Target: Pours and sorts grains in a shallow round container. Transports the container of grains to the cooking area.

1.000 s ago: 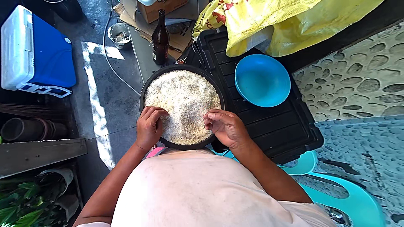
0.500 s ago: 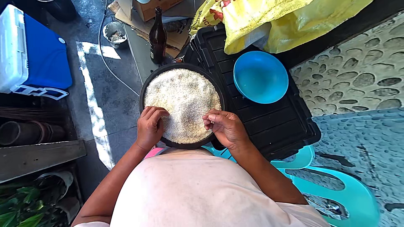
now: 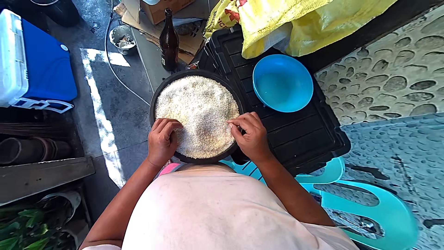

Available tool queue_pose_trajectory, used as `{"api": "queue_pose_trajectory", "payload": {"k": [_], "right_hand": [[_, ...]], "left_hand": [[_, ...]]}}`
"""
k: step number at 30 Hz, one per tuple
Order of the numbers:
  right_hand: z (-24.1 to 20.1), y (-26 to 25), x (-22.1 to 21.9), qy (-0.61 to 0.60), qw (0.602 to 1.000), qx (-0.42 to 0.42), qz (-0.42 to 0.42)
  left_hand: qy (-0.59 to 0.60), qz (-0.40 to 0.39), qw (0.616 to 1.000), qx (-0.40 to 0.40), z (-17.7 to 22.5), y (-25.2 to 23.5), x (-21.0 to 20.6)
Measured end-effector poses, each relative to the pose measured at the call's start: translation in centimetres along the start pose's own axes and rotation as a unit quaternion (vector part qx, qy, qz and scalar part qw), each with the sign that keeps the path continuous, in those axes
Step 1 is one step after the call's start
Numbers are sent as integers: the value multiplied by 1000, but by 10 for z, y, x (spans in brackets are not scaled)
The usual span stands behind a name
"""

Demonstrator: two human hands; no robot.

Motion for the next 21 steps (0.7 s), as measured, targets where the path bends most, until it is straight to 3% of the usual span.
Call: {"api": "queue_pose_trajectory", "payload": {"k": [3,7,10,14,16,19,21], "right_hand": [[5,-2,7,31,999,22,-1],[16,4,17,-38,996,-32,-71],[22,22,22,-45,974,-41,-218],[14,52,20,73,892,10,-447],[4,47,21,90,906,40,-411],[-14,21,18,-51,955,43,-289],[-27,14,2,-173,935,40,-307]], "left_hand": [[-9,12,1000,4,0,1,2],[-8,25,999,18,-1,0,4],[39,60,997,33,-6,2,7],[77,91,992,40,-9,3,10],[73,87,993,39,-9,2,9],[59,76,995,41,-9,2,8],[47,65,996,41,-8,3,8]]}}
Point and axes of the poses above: each hand's wrist, its own y-axis away from the middle knuckle, its own x-axis out of the back of the hand, z = x × y, the point moved 7 cm from there along -y, towards the middle knuckle, and after that the axes turned 11 degrees about z, right-handed, at the moved point
